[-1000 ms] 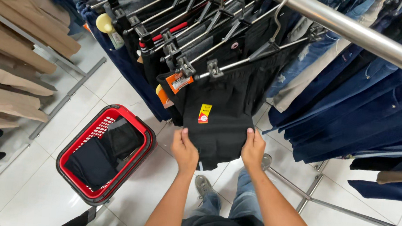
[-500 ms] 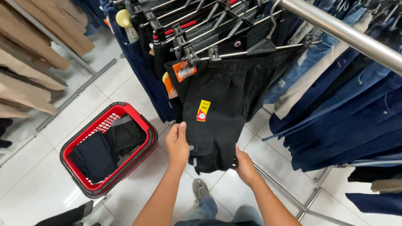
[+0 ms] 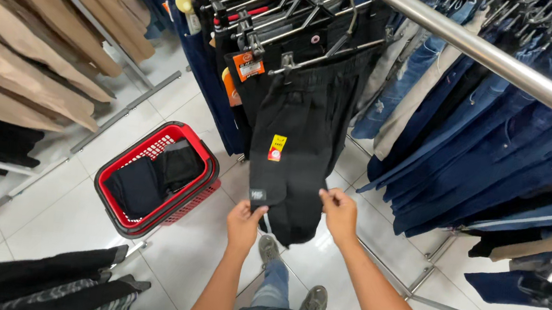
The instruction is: The person selects several pairs of pants from a clothing rack, places them into a red shopping basket, and then removes one pair of black pants to clip them back onto a hanger.
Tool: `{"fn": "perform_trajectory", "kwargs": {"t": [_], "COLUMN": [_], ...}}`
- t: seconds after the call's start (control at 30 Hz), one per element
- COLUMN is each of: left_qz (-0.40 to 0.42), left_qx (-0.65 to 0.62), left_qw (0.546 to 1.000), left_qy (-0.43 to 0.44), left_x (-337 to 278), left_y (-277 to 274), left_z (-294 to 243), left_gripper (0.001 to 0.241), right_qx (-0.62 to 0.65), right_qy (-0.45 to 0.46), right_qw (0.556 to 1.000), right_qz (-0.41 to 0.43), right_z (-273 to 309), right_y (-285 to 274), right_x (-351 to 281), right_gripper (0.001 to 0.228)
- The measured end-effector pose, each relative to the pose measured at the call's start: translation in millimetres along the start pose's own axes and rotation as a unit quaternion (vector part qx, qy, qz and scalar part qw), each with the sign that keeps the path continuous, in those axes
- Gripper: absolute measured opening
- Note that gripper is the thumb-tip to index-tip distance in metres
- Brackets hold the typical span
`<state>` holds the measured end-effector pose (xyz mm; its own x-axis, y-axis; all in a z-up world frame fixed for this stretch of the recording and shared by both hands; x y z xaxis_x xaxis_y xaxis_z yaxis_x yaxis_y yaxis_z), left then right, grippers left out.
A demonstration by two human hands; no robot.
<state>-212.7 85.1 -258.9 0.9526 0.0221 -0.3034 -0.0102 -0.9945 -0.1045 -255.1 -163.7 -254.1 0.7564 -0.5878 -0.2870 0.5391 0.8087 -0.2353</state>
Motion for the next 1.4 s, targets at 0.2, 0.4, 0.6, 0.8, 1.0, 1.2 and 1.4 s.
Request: {"fn": "perform_trajectory", "kwargs": {"t": [0.2, 0.4, 0.6, 0.8, 1.0, 1.2, 1.4], "left_qz": [-0.010, -0.035, -0.040, -0.107, -0.146, -0.136, -0.107], "left_qx": [-0.060, -0.061, 0.078, 0.100, 0.096, 0.076, -0.002], "left_qw": [0.998, 0.997, 0.994, 0.989, 0.983, 0.984, 0.992], "left_qy": [-0.024, -0.030, -0.063, -0.019, 0.053, 0.084, 0.064], "left_x": [-26.8, -52.4, -79.2, -79.9, -100.9, -96.9, -77.8], "left_y": [17.8, 19.9, 18.2, 28.0, 41.8, 38.9, 27.9], "left_z": [-13.9, -28.6, -51.1, -1.2, -46.3, -57.4, -59.4], "left_gripper": [0.010, 0.023, 0.057, 0.030, 0.027, 0.022, 0.019], "right_qx": [0.244, 0.263, 0.170, 0.036, -0.037, -0.036, 0.133], "right_qy": [0.087, 0.183, 0.113, 0.041, 0.013, -0.025, -0.007], "right_qw": [0.966, 0.937, 0.964, 0.991, 0.996, 0.997, 0.984], "right_qz": [0.001, 0.136, 0.170, 0.123, 0.081, 0.058, 0.122], "right_z": [10.2, -18.3, -38.2, -10.1, -3.7, -3.7, 4.4], "right_y": [-16.2, -15.9, -17.8, -32.7, -37.9, -35.3, -42.8], "right_x": [-26.5, -66.4, -70.2, -83.5, -75.4, -66.5, -64.9], "right_gripper": [0.020, 0.034, 0.028, 0.031, 0.042, 0.047, 0.051]}}
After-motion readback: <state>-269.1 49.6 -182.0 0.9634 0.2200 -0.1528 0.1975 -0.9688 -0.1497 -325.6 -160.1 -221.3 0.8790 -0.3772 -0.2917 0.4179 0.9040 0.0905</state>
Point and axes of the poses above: each hand's wrist, its own x-axis towards the middle knuckle, its own y-axis out of the palm, z = x × y, the point moved 2 cm from there along x, towards the middle knuckle
